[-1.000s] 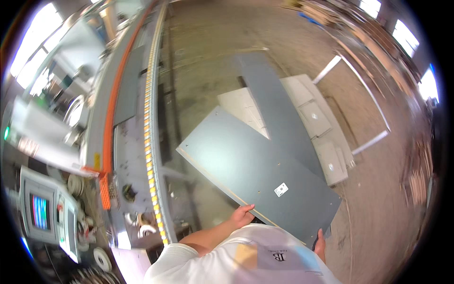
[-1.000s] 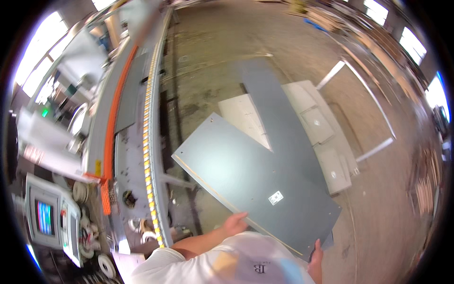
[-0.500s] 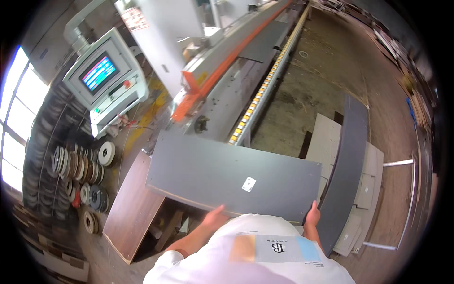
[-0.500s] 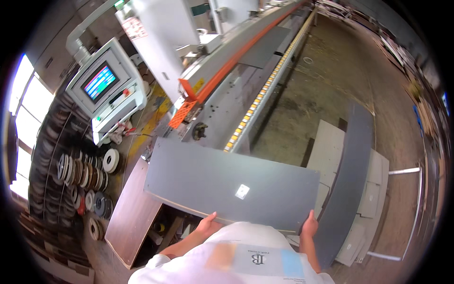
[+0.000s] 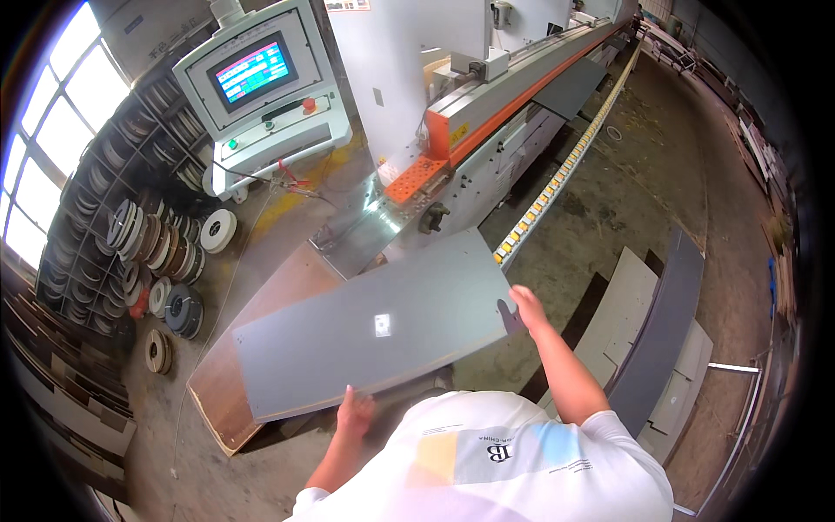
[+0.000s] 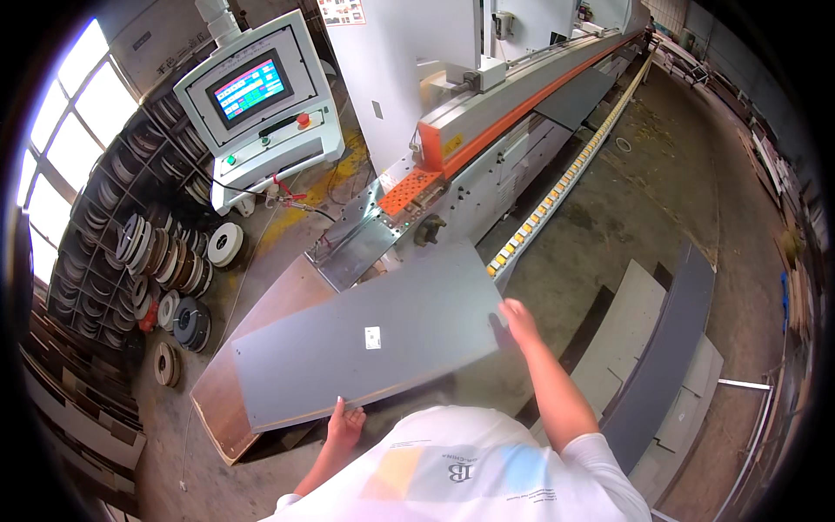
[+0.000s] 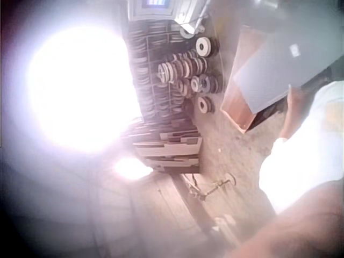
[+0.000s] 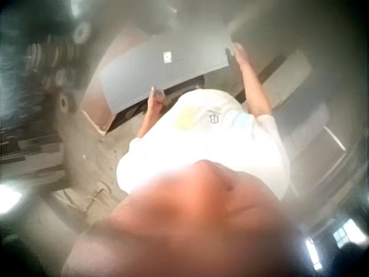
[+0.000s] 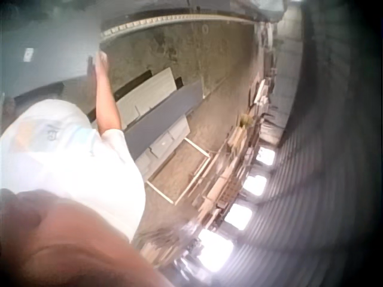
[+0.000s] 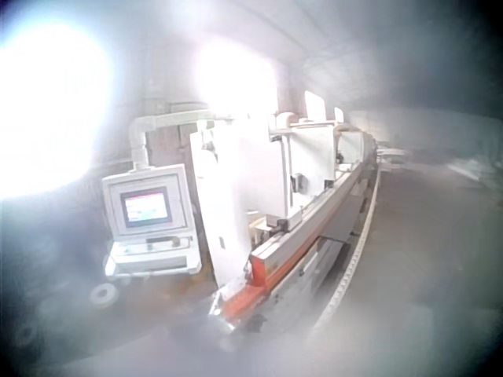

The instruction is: The person repeatedly picks up grey metal sheets from a stack on the floor and places them onto a conveyor belt. They then push the sheets through a processing machine and retrieve them from the other side, stacking them back on the floor.

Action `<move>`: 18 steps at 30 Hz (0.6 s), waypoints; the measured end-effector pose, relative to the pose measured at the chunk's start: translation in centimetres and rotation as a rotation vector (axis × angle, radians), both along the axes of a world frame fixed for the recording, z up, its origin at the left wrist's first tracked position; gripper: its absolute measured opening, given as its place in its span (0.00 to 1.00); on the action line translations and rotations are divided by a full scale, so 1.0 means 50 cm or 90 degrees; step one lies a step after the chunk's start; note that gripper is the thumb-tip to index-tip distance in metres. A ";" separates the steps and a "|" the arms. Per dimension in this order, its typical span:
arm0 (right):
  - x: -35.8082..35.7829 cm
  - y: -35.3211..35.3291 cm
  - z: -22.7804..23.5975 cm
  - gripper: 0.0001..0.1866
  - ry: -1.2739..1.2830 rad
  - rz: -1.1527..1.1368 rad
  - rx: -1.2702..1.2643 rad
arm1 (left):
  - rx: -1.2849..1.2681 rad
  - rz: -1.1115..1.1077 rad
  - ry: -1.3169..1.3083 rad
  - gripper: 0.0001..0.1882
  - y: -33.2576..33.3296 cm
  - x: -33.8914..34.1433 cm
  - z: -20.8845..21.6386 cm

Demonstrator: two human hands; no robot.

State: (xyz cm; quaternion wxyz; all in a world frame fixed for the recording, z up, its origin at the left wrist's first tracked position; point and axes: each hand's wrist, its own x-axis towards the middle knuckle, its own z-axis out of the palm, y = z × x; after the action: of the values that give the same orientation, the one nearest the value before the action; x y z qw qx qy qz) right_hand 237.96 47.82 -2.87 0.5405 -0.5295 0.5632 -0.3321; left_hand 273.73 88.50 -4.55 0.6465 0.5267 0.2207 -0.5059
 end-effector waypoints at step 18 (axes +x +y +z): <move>-0.300 0.407 -0.192 0.17 0.253 -0.037 0.045 | -0.153 0.164 0.093 0.38 -0.326 -0.021 0.036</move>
State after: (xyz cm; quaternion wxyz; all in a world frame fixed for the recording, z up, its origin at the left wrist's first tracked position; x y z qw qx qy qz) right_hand 222.97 68.18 -12.47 0.4273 -0.5488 0.6851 -0.2164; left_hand 272.67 72.21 -2.73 0.7465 0.3748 0.2703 -0.4788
